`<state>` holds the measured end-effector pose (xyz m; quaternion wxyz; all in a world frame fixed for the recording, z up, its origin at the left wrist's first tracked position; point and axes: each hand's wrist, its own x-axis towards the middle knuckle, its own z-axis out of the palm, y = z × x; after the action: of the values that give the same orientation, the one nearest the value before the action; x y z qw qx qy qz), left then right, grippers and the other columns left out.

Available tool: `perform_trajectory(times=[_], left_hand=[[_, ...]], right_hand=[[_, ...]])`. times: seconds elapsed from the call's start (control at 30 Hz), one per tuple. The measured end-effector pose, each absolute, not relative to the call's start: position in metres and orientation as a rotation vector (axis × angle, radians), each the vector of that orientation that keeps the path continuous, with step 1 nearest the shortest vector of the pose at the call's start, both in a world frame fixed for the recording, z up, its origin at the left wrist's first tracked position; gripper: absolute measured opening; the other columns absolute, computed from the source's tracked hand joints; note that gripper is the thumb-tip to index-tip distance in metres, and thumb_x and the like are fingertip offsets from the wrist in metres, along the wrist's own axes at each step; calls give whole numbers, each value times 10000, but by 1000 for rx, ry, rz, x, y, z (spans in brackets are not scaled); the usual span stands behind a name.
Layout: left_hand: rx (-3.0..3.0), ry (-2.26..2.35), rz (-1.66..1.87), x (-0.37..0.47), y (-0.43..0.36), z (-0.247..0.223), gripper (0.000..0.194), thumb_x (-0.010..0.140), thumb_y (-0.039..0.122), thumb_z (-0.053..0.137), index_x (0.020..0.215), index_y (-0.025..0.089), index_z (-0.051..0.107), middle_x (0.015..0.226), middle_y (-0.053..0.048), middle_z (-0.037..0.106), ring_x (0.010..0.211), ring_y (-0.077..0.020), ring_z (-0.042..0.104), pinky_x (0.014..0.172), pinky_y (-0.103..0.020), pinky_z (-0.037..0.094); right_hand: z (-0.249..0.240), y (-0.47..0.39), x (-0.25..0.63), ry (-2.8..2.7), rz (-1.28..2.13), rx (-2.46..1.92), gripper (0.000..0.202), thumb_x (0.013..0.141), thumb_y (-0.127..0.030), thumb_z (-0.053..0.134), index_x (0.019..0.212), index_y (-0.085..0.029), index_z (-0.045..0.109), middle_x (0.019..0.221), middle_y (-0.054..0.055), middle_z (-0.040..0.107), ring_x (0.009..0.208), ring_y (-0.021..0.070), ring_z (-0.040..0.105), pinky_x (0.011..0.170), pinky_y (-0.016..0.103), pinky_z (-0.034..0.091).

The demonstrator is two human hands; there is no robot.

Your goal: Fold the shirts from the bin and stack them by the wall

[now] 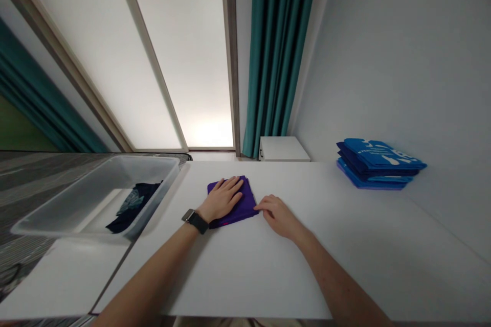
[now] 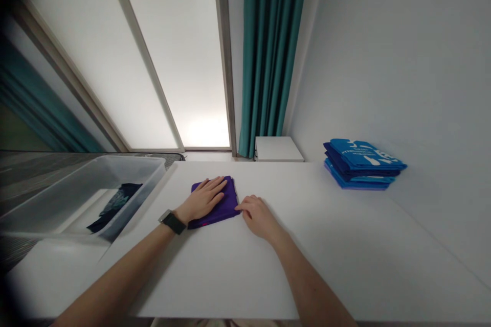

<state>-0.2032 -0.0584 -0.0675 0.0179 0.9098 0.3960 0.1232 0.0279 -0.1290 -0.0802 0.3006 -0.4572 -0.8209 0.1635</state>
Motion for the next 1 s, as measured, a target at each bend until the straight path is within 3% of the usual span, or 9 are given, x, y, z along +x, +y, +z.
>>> perform_trajectory(times=[0.4,0.57,0.73,0.87,1.0], left_hand=[[2635,1442,405,-268,-46,-89,525,1004,461,273,1461,230,388,1501,-86,420,1393,-236,352,1156,-457,241],[2552,1372,633,-273,-47,-83,430,977,404,372,1299,191,562,1229,-102,620,1144,-244,541,1016,-421,402],[2472,1342,701,-281,-48,-73,314,945,335,419,1073,194,669,988,-73,677,954,-228,587,895,-386,441],[2428,1371,609,-280,-62,-62,245,922,305,442,938,184,655,866,-58,662,824,-208,598,773,-342,453],[2537,1455,456,-271,-99,-56,111,896,261,502,922,196,589,865,-42,645,776,-203,592,717,-330,428]], right_hand=[[-84,-128,27,-2167,452,-1225,372,810,25,479,943,-224,722,895,28,682,903,184,571,847,340,425],[-86,-126,30,-2170,378,-1282,363,819,8,463,947,-220,715,905,34,672,909,197,564,855,361,418],[-88,-123,36,-2158,302,-1388,362,830,-11,452,966,-229,707,925,34,661,929,193,565,864,355,410],[-84,-123,39,-2154,220,-1500,277,919,-152,457,1013,-240,702,963,46,654,949,192,566,861,340,414],[-78,-123,40,-2135,137,-1649,297,980,-340,422,1078,-261,690,1038,63,642,1007,204,557,881,345,416]])
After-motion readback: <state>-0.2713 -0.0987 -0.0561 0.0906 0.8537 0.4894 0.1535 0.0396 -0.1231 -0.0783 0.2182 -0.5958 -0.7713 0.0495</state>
